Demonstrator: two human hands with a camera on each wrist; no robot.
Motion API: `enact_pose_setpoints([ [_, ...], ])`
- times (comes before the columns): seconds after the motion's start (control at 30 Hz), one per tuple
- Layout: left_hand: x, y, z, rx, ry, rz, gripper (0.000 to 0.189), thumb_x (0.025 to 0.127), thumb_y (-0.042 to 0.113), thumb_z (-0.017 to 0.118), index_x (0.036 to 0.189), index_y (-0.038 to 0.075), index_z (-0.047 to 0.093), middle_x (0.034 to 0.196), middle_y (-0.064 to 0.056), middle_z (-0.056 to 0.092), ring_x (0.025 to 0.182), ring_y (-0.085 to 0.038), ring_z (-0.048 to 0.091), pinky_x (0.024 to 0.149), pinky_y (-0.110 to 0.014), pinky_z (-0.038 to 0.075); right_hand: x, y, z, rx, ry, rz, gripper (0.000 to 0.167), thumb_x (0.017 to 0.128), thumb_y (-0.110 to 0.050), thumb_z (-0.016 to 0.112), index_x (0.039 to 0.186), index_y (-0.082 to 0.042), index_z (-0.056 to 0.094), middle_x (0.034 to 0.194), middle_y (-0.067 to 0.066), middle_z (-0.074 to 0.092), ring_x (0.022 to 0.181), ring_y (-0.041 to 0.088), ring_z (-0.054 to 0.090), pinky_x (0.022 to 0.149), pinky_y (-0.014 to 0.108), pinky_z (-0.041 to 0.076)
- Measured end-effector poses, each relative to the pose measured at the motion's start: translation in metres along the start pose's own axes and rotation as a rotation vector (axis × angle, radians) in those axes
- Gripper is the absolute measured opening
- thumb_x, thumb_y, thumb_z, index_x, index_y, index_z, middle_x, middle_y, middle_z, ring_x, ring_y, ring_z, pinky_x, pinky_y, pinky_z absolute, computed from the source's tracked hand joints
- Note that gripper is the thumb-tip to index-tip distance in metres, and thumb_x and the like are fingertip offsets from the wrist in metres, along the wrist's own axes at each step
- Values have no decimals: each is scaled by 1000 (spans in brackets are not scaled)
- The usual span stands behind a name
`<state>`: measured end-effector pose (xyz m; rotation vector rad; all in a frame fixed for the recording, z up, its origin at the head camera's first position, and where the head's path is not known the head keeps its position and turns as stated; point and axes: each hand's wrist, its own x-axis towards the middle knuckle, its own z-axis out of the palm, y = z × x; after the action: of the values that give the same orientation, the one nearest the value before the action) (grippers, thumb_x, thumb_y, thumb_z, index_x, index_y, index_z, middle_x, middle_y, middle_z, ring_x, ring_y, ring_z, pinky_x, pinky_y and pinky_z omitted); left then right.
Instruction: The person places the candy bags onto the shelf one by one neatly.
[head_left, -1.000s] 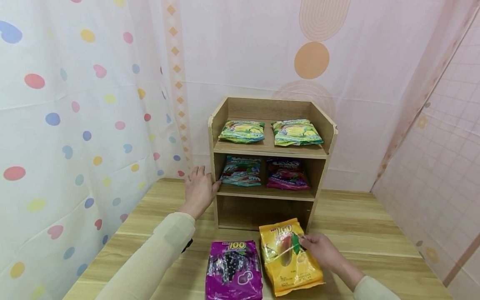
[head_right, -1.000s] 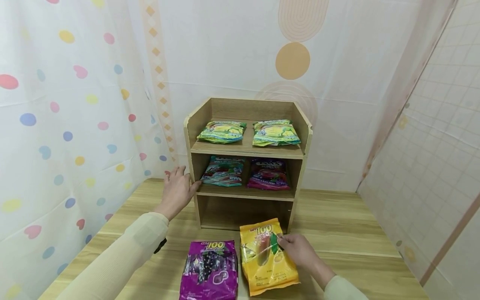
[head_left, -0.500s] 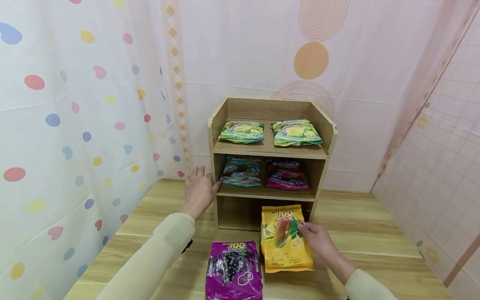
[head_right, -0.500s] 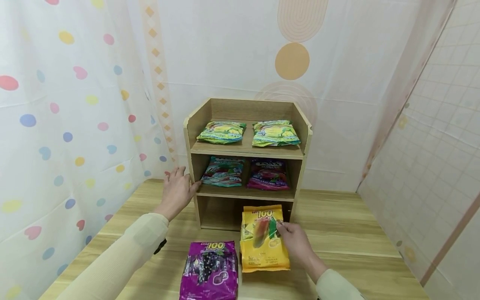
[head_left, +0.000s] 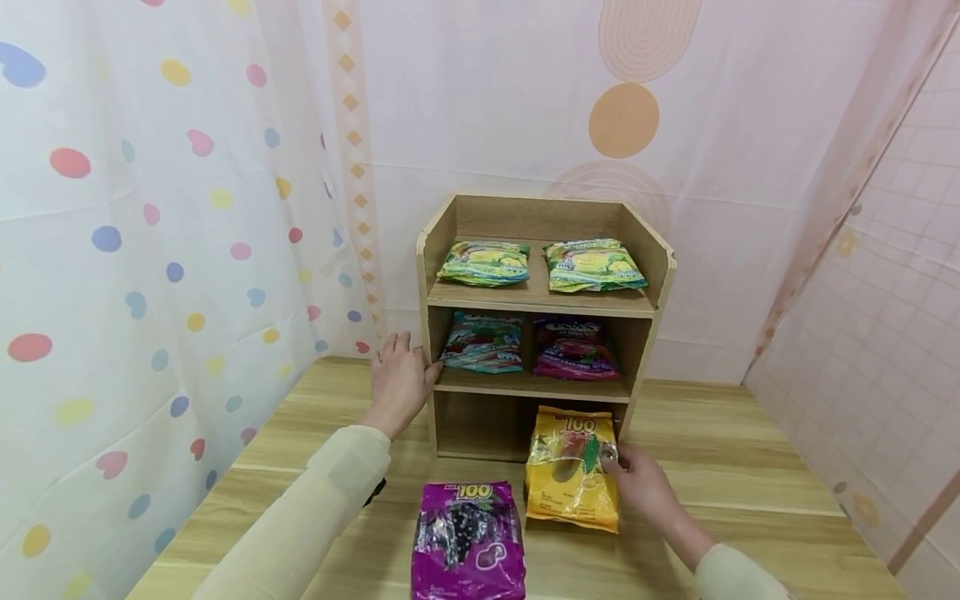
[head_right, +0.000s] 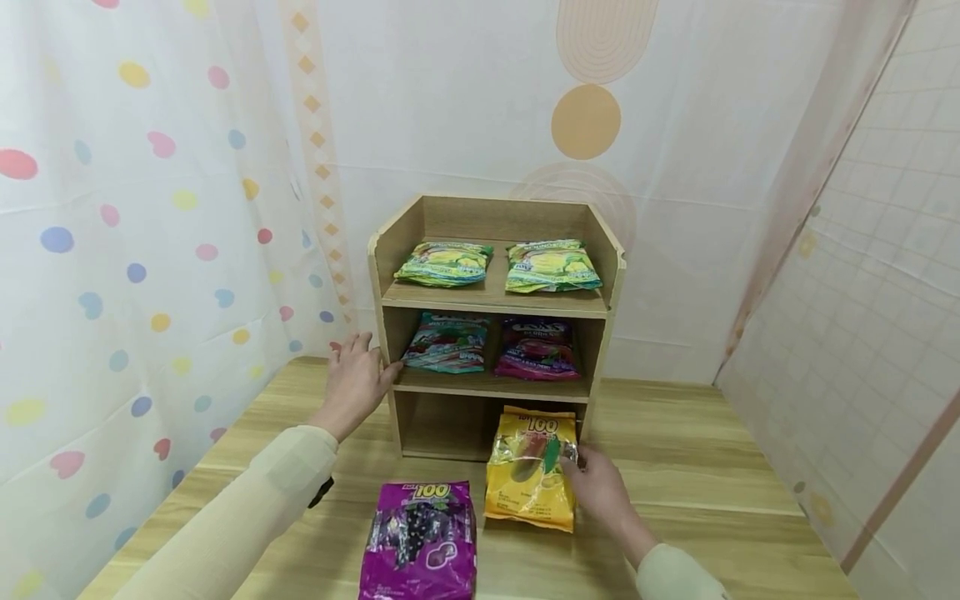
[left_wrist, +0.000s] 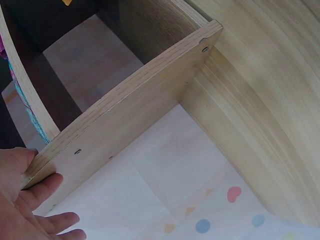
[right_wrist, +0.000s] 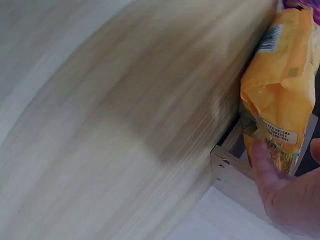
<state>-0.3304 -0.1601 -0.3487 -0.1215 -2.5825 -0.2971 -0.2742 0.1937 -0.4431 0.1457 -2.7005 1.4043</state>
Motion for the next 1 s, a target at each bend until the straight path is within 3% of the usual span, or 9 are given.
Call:
enact_pose_setpoints([
  [0.1, 0, 0, 0, -8, -8, -1, 37, 97, 34, 65, 89, -2, 69, 137, -27, 50, 133, -44, 38, 104, -64, 31, -6, 0, 2, -154, 44, -78, 46, 98, -17, 61, 132, 13, 53, 126, 31, 59, 102, 38, 64, 91, 51, 50],
  [0.23, -1, 0, -1, -17, -4, -5, 36, 97, 33, 65, 87, -1, 69, 136, -27, 50, 132, -44, 38, 104, -64, 31, -13, 1, 7, -354, 142, -283, 54, 93, -19, 69, 132, 15, 52, 133, 34, 52, 119, 49, 54, 99, 60, 42],
  [0.37, 0, -1, -1, -18, 6, -3, 36, 96, 33, 65, 85, -1, 69, 135, -27, 51, 131, -44, 39, 103, -63, 32, -18, 5, 15, -554, 184, -598, 48, 88, -24, 76, 123, 6, 64, 121, 22, 63, 108, 39, 62, 92, 54, 49],
  [0.5, 0, 0, -1, -16, 9, -4, 36, 96, 33, 65, 86, -1, 69, 135, -27, 52, 131, -43, 39, 103, -63, 32, -23, 9, 21, -766, 98, -802, 56, 86, -44, 75, 126, -6, 65, 119, 11, 64, 106, 29, 62, 89, 51, 51],
  [0.6, 0, -1, 0, -10, 9, -3, 36, 96, 32, 65, 88, -2, 69, 135, -27, 51, 131, -44, 39, 103, -63, 33, -26, 14, 23, -916, 23, -868, 66, 83, -54, 73, 133, -12, 61, 124, 8, 61, 109, 28, 60, 89, 49, 51],
  [0.73, 0, -1, 0, -6, 4, -2, 36, 96, 33, 65, 89, -3, 69, 135, -27, 51, 132, -44, 39, 104, -63, 33, -25, 20, 26, -1036, 9, -945, 65, 80, -43, 78, 135, -15, 59, 123, 6, 60, 106, 25, 60, 83, 43, 53],
  [0.9, 0, -1, 1, -7, 2, -2, 36, 96, 33, 65, 89, -3, 69, 135, -27, 51, 131, -44, 39, 104, -63, 32, -22, 25, 28, -1037, 52, -999, 46, 84, -24, 74, 128, -16, 62, 116, 3, 62, 100, 23, 61, 75, 38, 54],
  [1.0, 0, -1, 1, -9, 6, -1, 36, 96, 32, 65, 89, -3, 69, 135, -27, 51, 131, -44, 39, 104, -63, 31, -22, 26, 29, -1019, 59, -996, 46, 83, -14, 71, 128, -16, 63, 116, 4, 63, 100, 24, 61, 76, 40, 55],
])
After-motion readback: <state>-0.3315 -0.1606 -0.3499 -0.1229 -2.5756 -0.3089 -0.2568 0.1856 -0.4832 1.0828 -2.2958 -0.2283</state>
